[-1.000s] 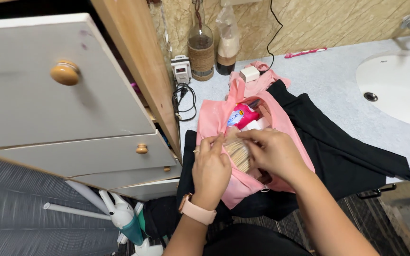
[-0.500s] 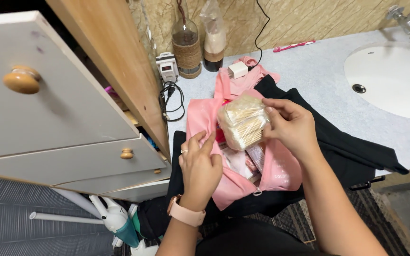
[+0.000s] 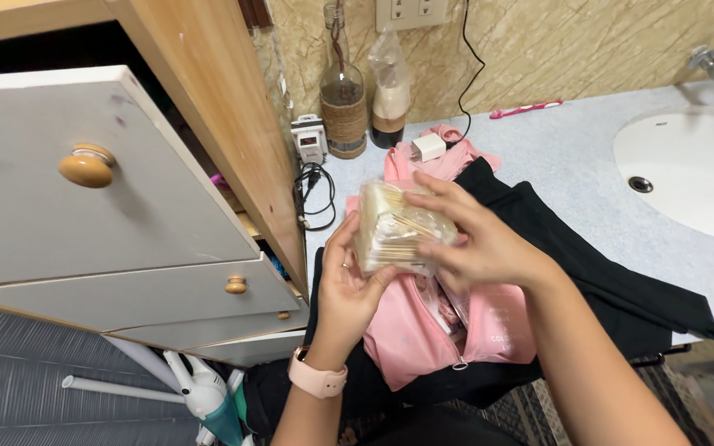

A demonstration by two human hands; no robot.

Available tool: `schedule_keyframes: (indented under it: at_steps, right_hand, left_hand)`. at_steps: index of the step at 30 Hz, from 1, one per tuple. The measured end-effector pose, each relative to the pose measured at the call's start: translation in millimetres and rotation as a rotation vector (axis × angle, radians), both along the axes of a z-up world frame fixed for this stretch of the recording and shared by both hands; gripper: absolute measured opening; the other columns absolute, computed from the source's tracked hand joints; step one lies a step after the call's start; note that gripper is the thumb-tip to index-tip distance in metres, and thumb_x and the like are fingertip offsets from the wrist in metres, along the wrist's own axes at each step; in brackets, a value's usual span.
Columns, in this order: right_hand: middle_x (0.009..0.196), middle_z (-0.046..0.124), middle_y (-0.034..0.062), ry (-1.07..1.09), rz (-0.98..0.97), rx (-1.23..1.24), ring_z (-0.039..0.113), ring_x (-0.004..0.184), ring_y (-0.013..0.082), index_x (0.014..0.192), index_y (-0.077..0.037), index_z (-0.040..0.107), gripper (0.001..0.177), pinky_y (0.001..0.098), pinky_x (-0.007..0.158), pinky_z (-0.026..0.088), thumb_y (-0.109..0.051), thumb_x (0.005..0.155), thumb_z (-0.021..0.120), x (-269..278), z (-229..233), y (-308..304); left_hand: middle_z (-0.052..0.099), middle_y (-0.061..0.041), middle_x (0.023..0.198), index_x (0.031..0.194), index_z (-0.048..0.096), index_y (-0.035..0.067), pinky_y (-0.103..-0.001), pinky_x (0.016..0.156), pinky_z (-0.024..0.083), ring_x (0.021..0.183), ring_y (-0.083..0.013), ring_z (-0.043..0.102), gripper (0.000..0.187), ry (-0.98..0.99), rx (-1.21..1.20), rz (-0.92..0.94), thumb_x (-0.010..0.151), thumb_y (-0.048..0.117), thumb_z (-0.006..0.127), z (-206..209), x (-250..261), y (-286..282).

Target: The person unpacks a pink bag containing toiletries and personal care items. They remove items one by one and place them into a bathroom cabinet. The task involves handling various bottles, tubes, and small containers.

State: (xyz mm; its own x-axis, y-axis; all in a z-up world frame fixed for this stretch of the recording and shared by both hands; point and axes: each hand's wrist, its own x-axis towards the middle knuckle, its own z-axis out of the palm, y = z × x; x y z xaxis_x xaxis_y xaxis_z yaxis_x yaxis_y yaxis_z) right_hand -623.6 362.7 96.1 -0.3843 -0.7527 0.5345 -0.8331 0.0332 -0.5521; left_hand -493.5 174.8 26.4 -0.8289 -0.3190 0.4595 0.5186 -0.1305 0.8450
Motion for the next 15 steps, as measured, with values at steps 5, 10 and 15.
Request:
schedule_keyframes:
  at_steps: [5, 10, 15]
  right_hand:
    - [0.11, 0.068, 0.0128, -0.048, -0.336, -0.111, 0.067, 0.105, 0.0282, 0.108, -0.008, 0.071, 0.036, 0.0388, 0.095, 0.053, -0.023, 0.079, 0.085, -47, -12, -48]
    - [0.104, 0.062, 0.0178, -0.099, -0.707, -0.08, 0.067, 0.094, 0.0344, 0.102, -0.011, 0.073, 0.039, 0.0424, 0.082, 0.054, -0.041, 0.081, 0.083, -115, -29, -115]
    - [0.115, 0.06, 0.0208, -0.033, -0.849, 0.177, 0.064, 0.104, 0.0409, 0.113, -0.011, 0.068, 0.053, 0.0502, 0.086, 0.053, -0.051, 0.08, 0.079, -126, -74, -171]
  left_hand:
    - [0.025, -0.013, 0.166, 0.152, 0.035, 0.001, -0.037, 0.108, 0.053, 0.138, -0.0248, 0.05, 0.069, -0.108, 0.027, 0.299, 0.092, 0.0, 0.069, 3, -10, -4]
    - [0.056, -0.014, 0.142, 0.136, 0.059, -0.001, -0.029, 0.091, 0.058, 0.117, -0.0167, 0.063, 0.039, -0.281, -0.012, 0.344, 0.099, 0.011, 0.063, 0, -4, -16]
    - [0.063, -0.009, 0.13, 0.124, 0.07, 0.002, -0.025, 0.089, 0.057, 0.103, -0.0132, 0.067, 0.028, -0.332, -0.162, 0.254, 0.098, 0.01, 0.063, -7, -13, -13]
